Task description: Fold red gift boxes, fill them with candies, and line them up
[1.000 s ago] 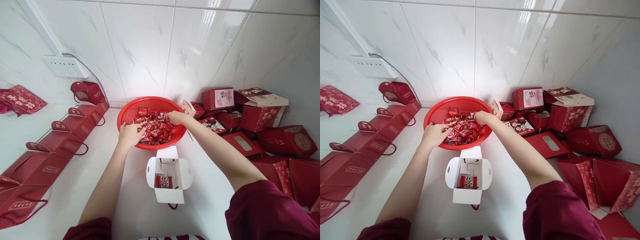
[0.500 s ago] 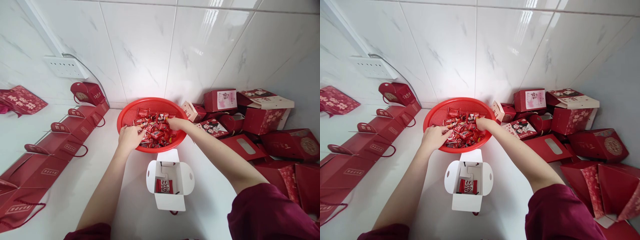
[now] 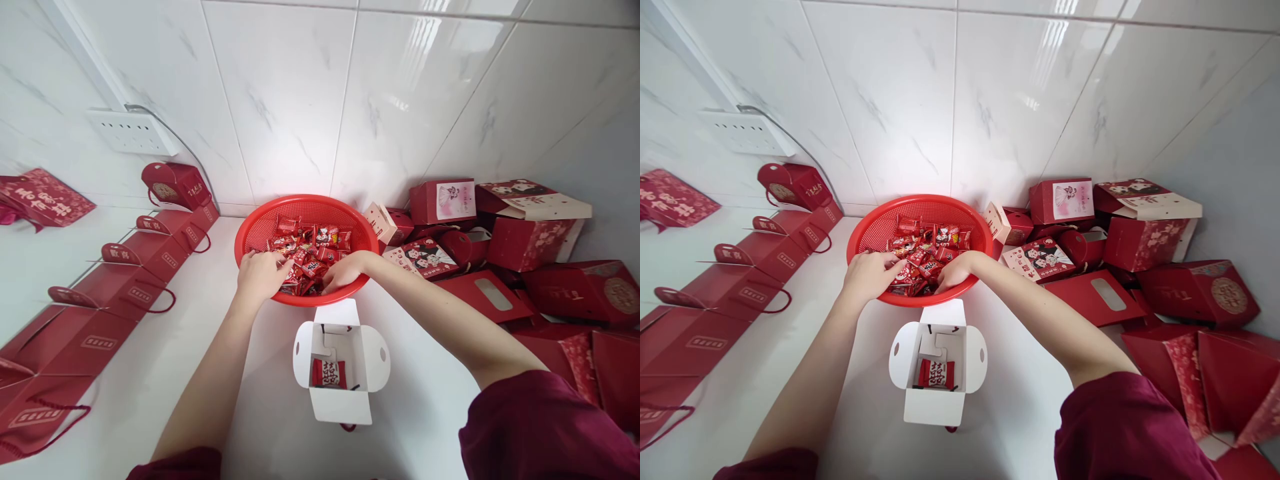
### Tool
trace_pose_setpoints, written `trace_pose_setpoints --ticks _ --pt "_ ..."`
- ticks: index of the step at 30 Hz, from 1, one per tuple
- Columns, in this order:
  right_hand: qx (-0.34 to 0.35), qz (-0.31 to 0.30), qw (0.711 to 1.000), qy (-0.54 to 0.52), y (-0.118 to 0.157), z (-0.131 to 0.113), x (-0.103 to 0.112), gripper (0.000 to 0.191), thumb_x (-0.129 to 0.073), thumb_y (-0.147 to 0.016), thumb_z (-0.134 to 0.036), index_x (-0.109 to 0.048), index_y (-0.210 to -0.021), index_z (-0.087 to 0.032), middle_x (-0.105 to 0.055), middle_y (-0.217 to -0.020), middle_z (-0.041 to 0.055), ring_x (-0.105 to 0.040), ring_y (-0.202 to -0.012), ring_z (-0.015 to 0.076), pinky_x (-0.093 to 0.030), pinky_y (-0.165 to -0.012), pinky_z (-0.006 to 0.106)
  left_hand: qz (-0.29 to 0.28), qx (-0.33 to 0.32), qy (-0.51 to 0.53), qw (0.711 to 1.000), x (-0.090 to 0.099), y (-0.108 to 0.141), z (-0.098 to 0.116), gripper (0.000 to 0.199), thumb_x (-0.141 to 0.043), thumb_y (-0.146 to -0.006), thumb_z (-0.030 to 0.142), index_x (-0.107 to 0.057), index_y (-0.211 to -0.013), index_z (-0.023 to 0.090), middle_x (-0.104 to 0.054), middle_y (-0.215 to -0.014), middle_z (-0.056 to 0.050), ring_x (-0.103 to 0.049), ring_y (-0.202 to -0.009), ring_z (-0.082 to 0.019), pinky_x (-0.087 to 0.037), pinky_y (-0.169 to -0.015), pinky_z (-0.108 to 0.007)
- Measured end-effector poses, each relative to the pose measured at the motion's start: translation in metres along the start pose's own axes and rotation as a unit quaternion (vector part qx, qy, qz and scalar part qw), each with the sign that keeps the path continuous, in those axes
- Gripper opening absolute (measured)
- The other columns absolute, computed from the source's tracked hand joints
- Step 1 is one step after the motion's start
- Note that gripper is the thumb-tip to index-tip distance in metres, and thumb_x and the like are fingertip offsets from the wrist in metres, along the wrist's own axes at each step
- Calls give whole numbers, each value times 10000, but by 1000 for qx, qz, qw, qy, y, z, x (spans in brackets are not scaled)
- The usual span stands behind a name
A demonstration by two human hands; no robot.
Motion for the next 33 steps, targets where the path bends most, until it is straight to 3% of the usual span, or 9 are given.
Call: trace_pose_setpoints --ticks 3,8,13,17,21,25,27,29,33 --pt "42 5 998 -51 6 -5 1 284 -657 -831 -437 -764 -860 -175 -704 -812 7 -585 -687 146 -418 -663 253 2 -3 -2 1000 0 0 0 420 -433 -937 493 -754 -843 239 -758 -775 -76 -700 -823 -291 -442 -937 -436" --pt "91 83 980 -159 15 3 7 325 -522 -929 -401 -728 -958 -152 -670 -820 -3 -539 -706 121 -412 -718 241 4 1 1 1000 0 1 0 423 -440 -927 510 -758 -851 241 -757 -790 -81 -694 -854 -312 -448 -908 -444" --pt "118 134 949 -260 15 11 7 305 -605 -884 -415 -731 -932 -142 -692 -881 18 -585 -791 138 -440 -791 258 1 -6 10 1000 1 1 1 408 -439 -929 497 -749 -849 244 -749 -760 -68 -691 -820 -301 -452 -874 -428" --pt "129 173 911 -351 14 16 7 274 -618 -872 -413 -699 -893 -152 -711 -922 56 -643 -825 164 -505 -762 277 0 -1 7 1000 1 1 2 418 -455 -922 487 -739 -762 225 -740 -730 -81 -689 -807 -307 -457 -855 -432" --pt "144 210 865 -433 17 16 10 254 -648 -847 -336 -655 -1046 -178 -707 -1031 79 -689 -875 179 -574 -736 300 15 -2 31 999 0 0 1 386 -494 -907 466 -738 -745 214 -738 -726 -91 -686 -804 -325 -467 -836 -448" --pt "179 284 813 -476 36 6 13 445 -729 -756 -205 -617 -1187 -214 -644 -1238 70 -667 -1063 172 -572 -897 306 67 -19 62 996 9 1 1 301 -497 -927 383 -739 -939 205 -749 -1004 -84 -678 -958 -280 -473 -901 -394" --pt "195 330 778 -498 51 -2 8 499 -759 -748 -216 -612 -1225 -214 -667 -1202 69 -680 -1049 172 -575 -911 320 132 -46 114 984 20 6 4 263 -506 -932 334 -716 -1006 193 -708 -1149 -81 -650 -1051 -247 -457 -957 -357" --pt "211 369 737 -525 70 -14 -2 495 -792 -744 -260 -638 -1211 -202 -718 -1083 64 -710 -985 180 -593 -884 340 167 -66 209 961 31 13 11 234 -533 -930 337 -705 -998 193 -706 -1124 -72 -651 -1033 -227 -472 -937 -334" --pt "249 435 699 -510 107 -44 -28 336 -811 -750 -292 -699 -1055 -204 -748 -925 28 -731 -837 166 -624 -749 318 34 -66 447 892 35 28 33 328 -524 -947 471 -695 -955 192 -722 -918 -50 -676 -885 -199 -519 -831 -308"
Point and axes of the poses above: each hand's wrist, its own y-axis away from the middle knuckle, its own x-axis out of the back of the hand, z = x × y, the point moved 4 cm from there along -y, towards the middle knuckle
